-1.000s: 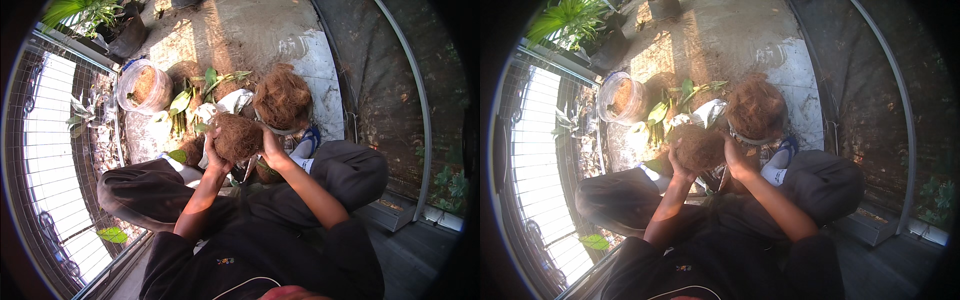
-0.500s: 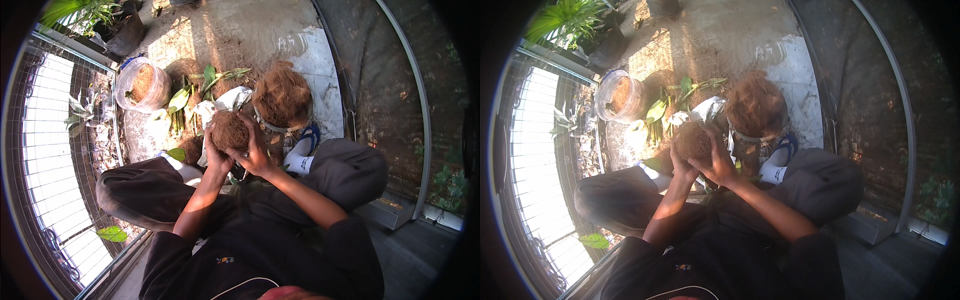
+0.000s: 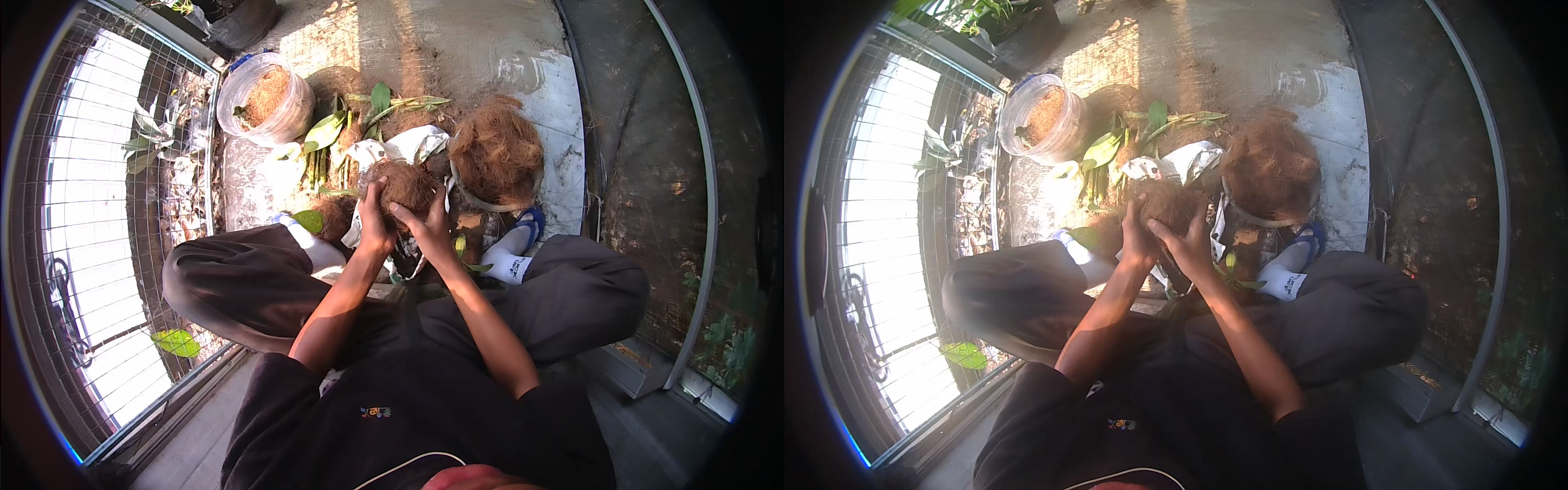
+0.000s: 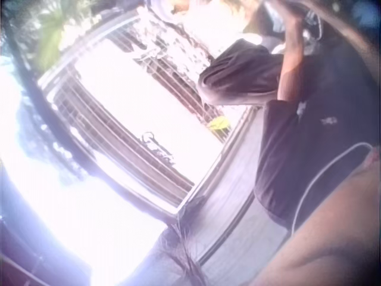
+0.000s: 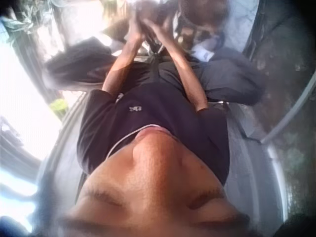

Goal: The person sits on the floor and packs soil and coconut coir around small plants, forming them into compact balls by hand. They handle the plants and soil materials directly, shaping and compressing the mixture into round forms.

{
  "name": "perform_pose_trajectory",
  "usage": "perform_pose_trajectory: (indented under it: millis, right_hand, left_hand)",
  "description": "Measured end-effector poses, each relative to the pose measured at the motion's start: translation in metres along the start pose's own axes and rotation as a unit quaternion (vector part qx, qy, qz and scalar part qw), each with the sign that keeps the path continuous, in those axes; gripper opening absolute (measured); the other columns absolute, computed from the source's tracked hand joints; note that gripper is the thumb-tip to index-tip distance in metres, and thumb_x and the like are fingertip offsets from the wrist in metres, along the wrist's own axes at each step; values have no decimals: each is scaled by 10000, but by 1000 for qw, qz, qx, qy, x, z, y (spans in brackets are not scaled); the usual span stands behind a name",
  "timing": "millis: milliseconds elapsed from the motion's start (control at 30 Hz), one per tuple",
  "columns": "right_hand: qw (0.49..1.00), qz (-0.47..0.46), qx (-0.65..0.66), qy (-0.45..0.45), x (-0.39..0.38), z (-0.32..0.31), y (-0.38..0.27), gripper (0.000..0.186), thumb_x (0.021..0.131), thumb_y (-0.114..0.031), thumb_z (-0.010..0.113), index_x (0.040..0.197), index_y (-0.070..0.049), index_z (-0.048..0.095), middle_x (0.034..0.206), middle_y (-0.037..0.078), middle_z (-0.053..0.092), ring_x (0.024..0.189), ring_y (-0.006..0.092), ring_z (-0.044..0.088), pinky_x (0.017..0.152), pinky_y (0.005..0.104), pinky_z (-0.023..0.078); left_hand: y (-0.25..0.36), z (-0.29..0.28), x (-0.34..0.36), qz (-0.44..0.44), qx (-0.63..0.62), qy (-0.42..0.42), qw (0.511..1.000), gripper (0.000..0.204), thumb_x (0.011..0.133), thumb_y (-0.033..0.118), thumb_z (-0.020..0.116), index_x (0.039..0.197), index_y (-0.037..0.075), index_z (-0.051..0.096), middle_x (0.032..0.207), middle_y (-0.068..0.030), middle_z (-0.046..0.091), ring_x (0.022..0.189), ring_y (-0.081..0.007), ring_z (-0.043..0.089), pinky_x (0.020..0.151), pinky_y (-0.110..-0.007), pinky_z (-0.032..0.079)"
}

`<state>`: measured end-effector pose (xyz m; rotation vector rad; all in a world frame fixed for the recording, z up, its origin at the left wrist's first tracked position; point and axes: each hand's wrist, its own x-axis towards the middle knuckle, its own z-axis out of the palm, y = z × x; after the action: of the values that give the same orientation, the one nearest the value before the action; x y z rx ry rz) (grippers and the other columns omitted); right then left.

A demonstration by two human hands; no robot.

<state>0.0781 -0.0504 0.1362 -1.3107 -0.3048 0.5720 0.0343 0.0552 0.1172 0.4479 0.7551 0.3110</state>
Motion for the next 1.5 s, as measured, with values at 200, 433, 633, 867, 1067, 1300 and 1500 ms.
perform_pose_trajectory:
  millis: [200, 433, 633, 867, 1067, 1300, 1500]
  right_hand:
    - [999, 13, -37, 28, 4, 14, 41, 553, 833, -82, 775, 1292, 41, 492, 1257, 127, 568, 1149, 196, 573, 995, 328, 467]
    - [981, 163, 100, -23, -2, -34, 45, 398, 878, -164, 614, 1238, 5, 605, 1185, 69, 651, 1096, 172, 586, 997, 309, 407]
    - [940, 157, 107, 283, 1, -50, 96, 341, 816, -197, 637, 1099, -36, 535, 1058, 69, 561, 1045, 187, 526, 933, 333, 426]
    - [801, 224, 328, 449, -12, -80, 154, 441, 807, -238, 526, 1191, -30, 468, 1130, 106, 487, 1096, 255, 481, 989, 400, 404]
    - [777, 243, 334, 475, -5, -116, 146, 421, 852, -266, 406, 1141, 0, 556, 1201, 144, 575, 1110, 282, 580, 967, 421, 465]
    - [769, 299, 106, 555, -4, -152, 199, 504, 973, -270, 356, 1267, 99, 533, 1344, 264, 542, 1208, 347, 571, 1026, 431, 457]
    - [714, 328, 2, 618, -9, -153, 210, 548, 1001, -332, 371, 1299, 108, 505, 1365, 303, 507, 1240, 390, 536, 1054, 455, 421]
  left_hand:
    - [8, -30, 10, 106, 101, 88, 985, 559, 900, 329, 640, 1292, -38, 483, 1191, -212, 581, 1025, -320, 627, 854, -436, 541]
    - [-19, -38, 5, 102, 278, 48, 954, 471, 931, 231, 637, 1294, -22, 476, 1207, -154, 596, 1049, -230, 618, 892, -365, 522]
    - [-44, -35, 2, 61, 369, -65, 925, 469, 890, 84, 671, 1306, -11, 475, 1171, -116, 626, 1065, -212, 618, 934, -349, 501]
    - [-84, -31, 28, 142, 617, -207, 746, 737, 632, 103, 819, 1279, -25, 490, 1217, -180, 576, 1124, -298, 582, 990, -386, 455]
    - [-133, -30, 53, 171, 605, -241, 739, 863, 569, 146, 857, 1311, -20, 449, 1183, -183, 543, 1117, -323, 539, 984, -400, 433]
    - [-184, -40, 73, 224, 623, -288, 692, 792, 740, 214, 772, 1379, -61, 392, 1286, -254, 502, 1223, -402, 470, 1062, -415, 373]
    - [-209, -32, 84, 127, 599, -257, 748, 467, 868, 199, 597, 1290, 12, 527, 1367, -275, 467, 1312, -488, 368, 1121, -470, 315]
